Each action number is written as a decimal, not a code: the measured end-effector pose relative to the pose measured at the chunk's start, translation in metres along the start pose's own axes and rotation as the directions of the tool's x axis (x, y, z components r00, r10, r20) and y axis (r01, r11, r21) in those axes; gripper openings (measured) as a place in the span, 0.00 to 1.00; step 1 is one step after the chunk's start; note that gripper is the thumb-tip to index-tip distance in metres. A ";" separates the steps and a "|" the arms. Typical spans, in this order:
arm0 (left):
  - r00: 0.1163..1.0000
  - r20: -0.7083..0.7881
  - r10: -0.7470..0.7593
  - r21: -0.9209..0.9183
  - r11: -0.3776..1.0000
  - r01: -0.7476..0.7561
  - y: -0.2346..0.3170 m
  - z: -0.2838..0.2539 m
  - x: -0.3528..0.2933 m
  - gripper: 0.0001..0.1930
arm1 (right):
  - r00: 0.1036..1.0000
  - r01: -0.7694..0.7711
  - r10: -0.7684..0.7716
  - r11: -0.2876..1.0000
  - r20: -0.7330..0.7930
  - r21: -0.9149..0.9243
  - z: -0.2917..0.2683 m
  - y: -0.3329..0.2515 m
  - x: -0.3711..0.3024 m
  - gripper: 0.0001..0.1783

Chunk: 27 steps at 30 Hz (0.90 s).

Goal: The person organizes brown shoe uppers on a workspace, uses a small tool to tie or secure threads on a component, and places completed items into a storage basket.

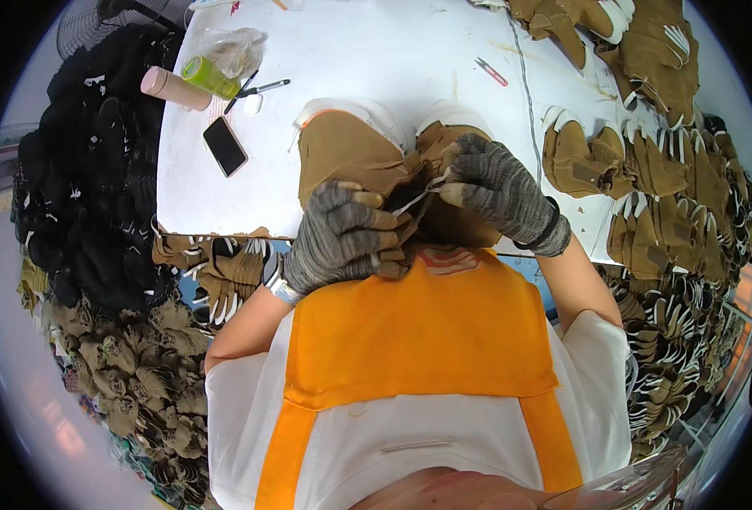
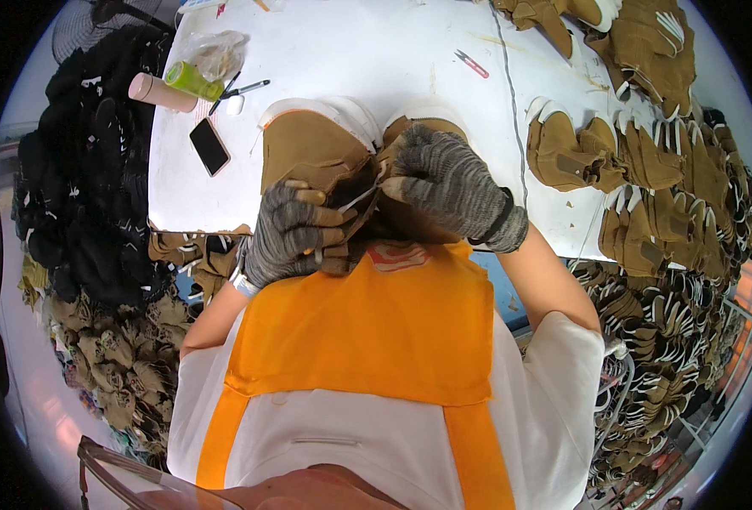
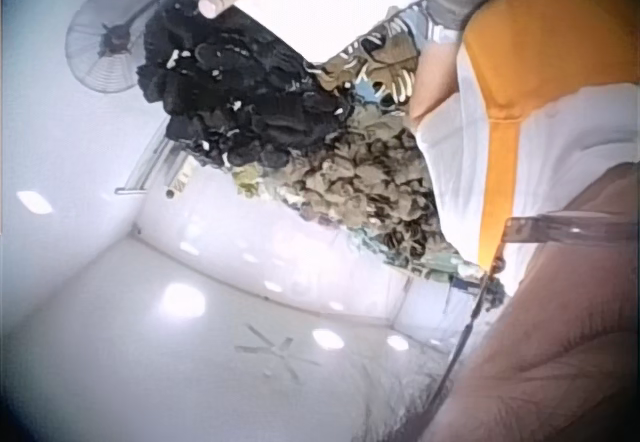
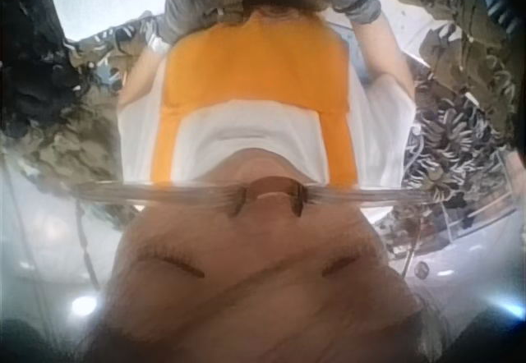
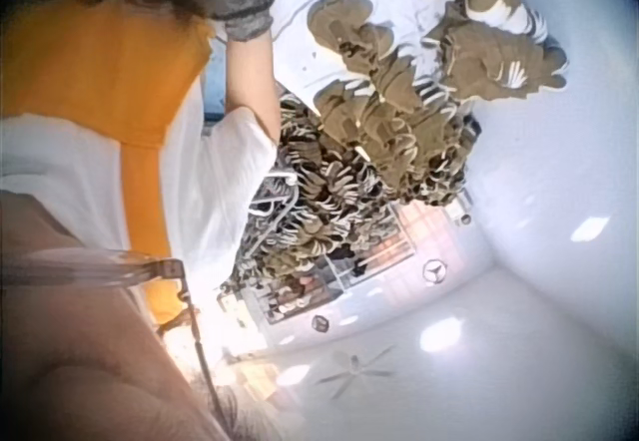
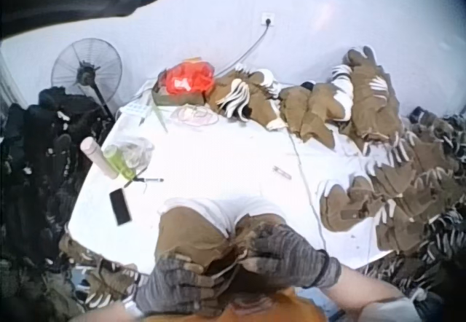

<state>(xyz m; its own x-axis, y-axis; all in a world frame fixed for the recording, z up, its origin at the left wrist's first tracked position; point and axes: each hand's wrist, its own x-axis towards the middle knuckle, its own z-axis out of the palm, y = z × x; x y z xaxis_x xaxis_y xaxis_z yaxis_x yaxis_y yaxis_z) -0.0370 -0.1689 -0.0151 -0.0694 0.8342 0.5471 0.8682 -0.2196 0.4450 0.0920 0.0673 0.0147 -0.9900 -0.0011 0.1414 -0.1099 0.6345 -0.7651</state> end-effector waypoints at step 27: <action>0.814 0.093 -0.573 -0.209 0.788 0.579 0.009 0.014 0.079 0.14 | 0.838 -0.541 0.408 0.712 -0.364 -0.447 -0.098 0.316 0.045 0.25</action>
<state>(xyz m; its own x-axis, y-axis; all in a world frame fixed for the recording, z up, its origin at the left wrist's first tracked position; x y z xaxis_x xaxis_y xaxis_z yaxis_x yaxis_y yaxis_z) -0.0282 -0.0978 0.0224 -0.5085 0.8521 0.1242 0.5415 0.2043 0.8155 0.0211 0.3432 -0.1588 -0.8416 0.5389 0.0350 0.4970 0.7983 -0.3402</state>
